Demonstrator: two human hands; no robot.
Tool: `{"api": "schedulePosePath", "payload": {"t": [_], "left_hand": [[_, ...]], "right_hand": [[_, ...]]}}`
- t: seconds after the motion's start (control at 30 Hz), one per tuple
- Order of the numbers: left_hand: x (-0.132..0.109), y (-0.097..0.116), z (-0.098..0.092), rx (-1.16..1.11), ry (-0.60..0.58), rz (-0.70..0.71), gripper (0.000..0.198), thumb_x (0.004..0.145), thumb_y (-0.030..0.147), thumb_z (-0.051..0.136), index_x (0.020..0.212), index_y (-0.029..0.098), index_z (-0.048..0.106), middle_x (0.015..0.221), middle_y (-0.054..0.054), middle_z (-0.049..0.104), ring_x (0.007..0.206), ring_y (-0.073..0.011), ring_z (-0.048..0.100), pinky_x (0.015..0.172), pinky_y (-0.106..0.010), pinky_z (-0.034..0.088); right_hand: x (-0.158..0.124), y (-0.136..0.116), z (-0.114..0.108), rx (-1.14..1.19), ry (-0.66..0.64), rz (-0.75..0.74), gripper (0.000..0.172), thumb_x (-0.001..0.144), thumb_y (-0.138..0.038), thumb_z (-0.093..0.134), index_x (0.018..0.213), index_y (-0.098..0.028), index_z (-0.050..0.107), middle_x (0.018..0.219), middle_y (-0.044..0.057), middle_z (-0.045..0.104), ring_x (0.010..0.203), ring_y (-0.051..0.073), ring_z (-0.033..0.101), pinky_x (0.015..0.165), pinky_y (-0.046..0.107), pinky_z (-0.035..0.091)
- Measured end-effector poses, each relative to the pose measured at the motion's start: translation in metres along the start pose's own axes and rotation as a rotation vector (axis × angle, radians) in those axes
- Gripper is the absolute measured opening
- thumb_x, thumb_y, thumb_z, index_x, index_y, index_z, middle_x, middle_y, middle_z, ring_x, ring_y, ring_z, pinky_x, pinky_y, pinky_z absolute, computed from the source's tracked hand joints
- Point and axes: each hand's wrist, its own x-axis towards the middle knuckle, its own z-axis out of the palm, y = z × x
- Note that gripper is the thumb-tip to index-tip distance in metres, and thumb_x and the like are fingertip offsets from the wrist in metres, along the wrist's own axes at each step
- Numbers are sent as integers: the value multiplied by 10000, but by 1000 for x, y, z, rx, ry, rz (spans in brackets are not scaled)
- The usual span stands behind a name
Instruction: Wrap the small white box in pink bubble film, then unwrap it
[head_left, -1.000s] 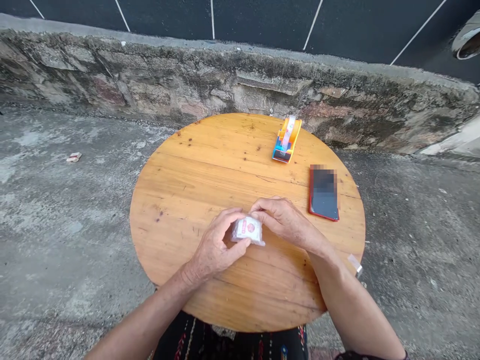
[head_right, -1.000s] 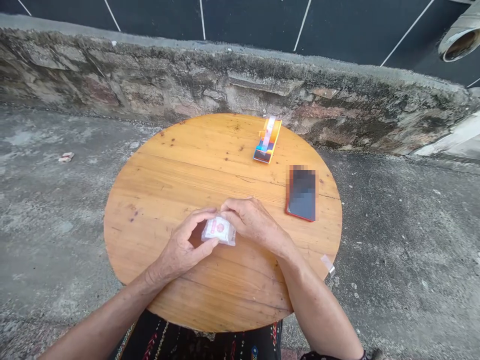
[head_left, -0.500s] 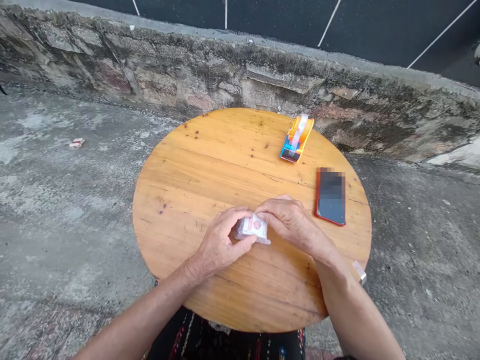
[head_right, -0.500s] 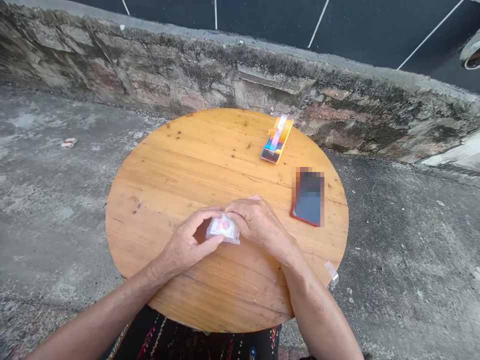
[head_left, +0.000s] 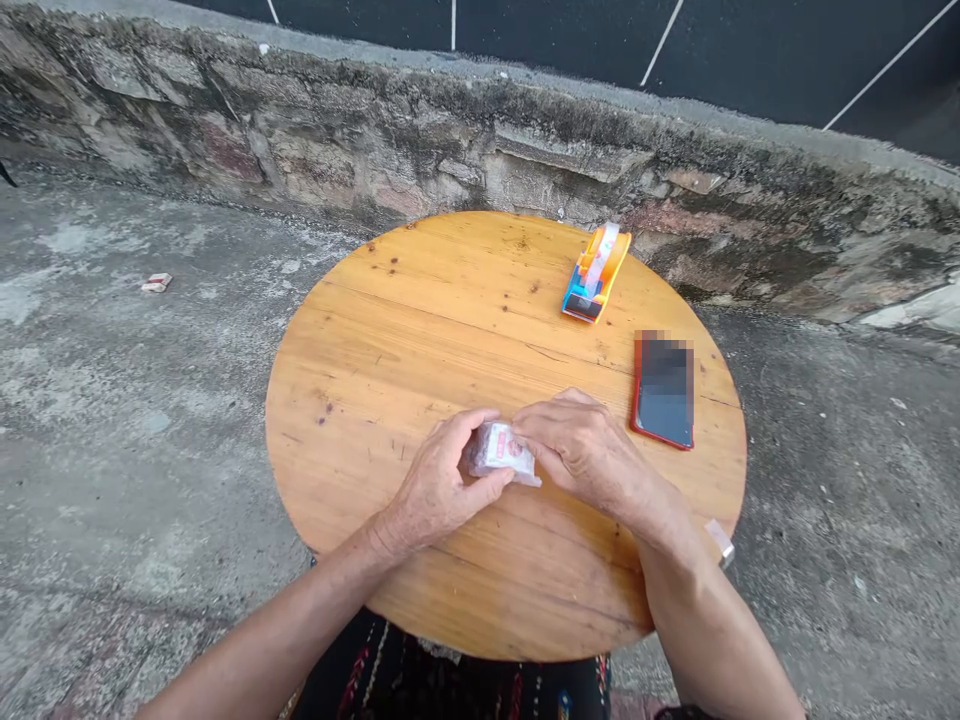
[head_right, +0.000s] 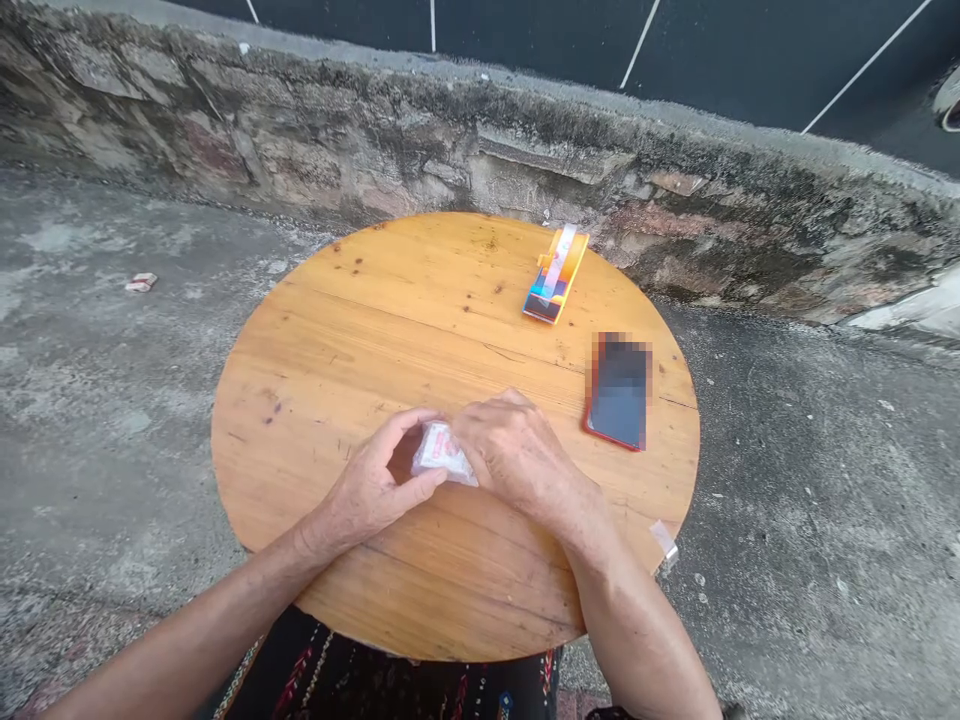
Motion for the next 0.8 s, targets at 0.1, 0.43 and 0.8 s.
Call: {"api": "schedulePosePath", "payload": {"t": [0.1,0.43,0.8], "left_hand": [[1,0,0,12,2,28,485,756,221,658,1216,199,507,1189,-61,625,1088,-213,593,942,-360,478],[1,0,-1,22,6,89,458,766,208,653,1201,212,508,1170,-51,628,1062,-204,599,924,-344,478],[1,0,-1,4,-5,72,447,781,225,642,1206,222,505,1169,-58,628,1062,-218,599,918,-357,485]], "right_hand": [[0,-2,-1,-11,-4,-6,252,961,-238,474,835,-185,685,775,48,696,741,164,631,755,304,403],[-1,-4,-1,-46,-19,-10,257,960,-204,452,843,-179,680,804,58,701,777,172,629,781,316,390],[-5,0,-3,-3,13,-7,254,968,-245,441,943,-228,693,855,41,725,835,187,645,836,347,382]]}}
